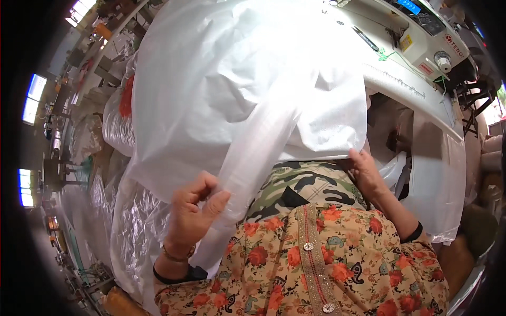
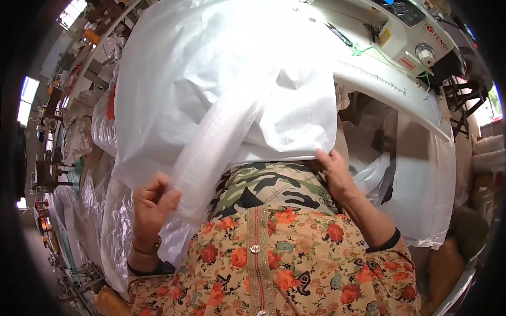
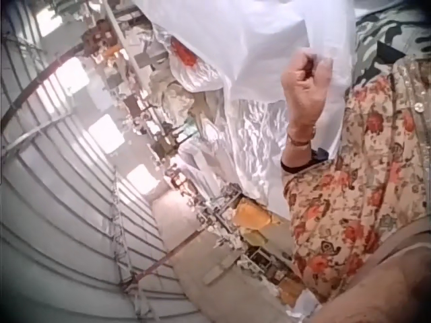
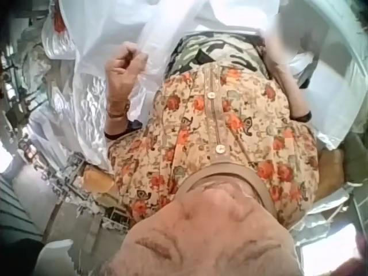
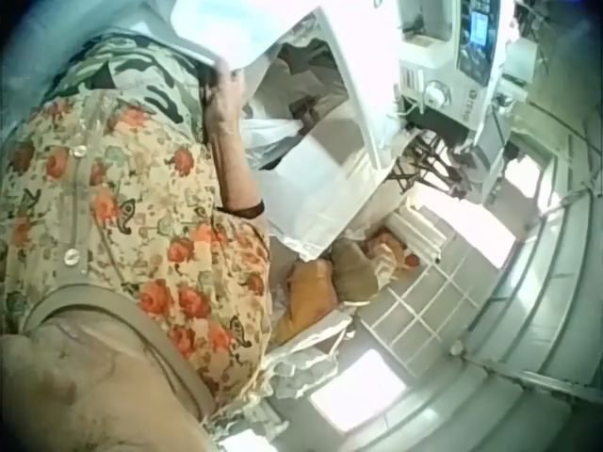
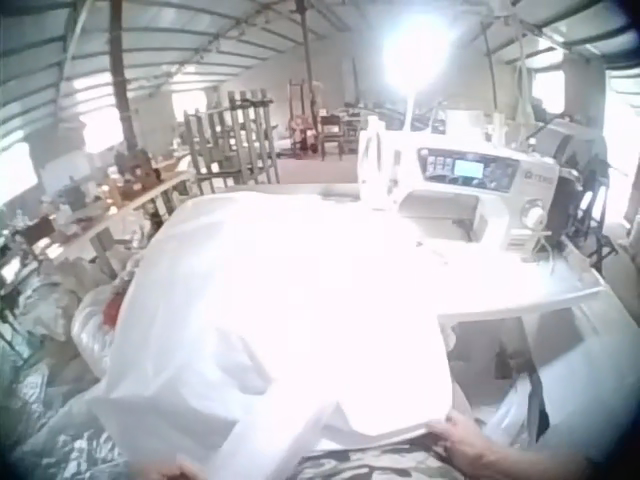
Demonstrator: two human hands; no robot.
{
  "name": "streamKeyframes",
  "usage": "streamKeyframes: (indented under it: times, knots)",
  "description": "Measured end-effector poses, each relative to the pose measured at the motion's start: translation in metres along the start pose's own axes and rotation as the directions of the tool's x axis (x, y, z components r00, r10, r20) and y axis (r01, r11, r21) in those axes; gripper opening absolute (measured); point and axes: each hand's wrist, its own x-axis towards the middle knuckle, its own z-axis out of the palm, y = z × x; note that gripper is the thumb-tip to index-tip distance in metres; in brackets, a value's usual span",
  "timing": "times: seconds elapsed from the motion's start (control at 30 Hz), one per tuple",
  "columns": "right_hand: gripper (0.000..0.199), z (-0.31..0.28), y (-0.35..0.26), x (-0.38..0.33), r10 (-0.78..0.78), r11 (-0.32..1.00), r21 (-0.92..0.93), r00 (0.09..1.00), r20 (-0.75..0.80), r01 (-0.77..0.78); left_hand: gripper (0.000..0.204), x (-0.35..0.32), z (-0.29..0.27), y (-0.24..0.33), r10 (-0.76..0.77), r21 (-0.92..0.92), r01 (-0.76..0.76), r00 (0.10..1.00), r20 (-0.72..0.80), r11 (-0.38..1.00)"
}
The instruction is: The recorder is using an industrial sewing machine to stitch the edges of a large white plastic or fabric sheet.
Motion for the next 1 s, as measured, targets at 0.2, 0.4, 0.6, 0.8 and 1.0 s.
streamKeyframes:
  times: [0.2,0.4,0.6,0.8,1.0]
  knots:
    - [0.034,0.054,-0.04,-0.035,-0.211,0.898,-0.23,0.825,0.524,0.376,0.015,0.006,-0.013,0.025,0.141,0.009,-0.141,0.983,-0.118,0.99]
    - [0.028,0.112,-0.066,-0.057,-0.212,0.7,-0.155,0.41,0.887,0.697,0.012,0.015,-0.021,0.047,0.274,0.024,-0.273,0.961,-0.047,0.962]
    - [0.017,0.144,-0.054,-0.076,-0.24,0.695,-0.093,0.352,0.905,0.713,0.01,0.017,-0.014,0.041,0.238,0.278,-0.298,0.944,0.229,0.913]
    - [0.018,0.164,-0.066,-0.096,-0.078,0.653,-0.148,0.261,0.962,0.743,0.008,0.013,0.006,0.013,0.2,0.344,-0.328,0.912,0.358,0.88]
    - [0.02,0.181,-0.06,-0.091,-0.017,0.574,-0.097,0.131,0.991,0.813,0.005,0.008,0.006,-0.001,0.246,0.401,-0.357,0.921,0.302,0.844]
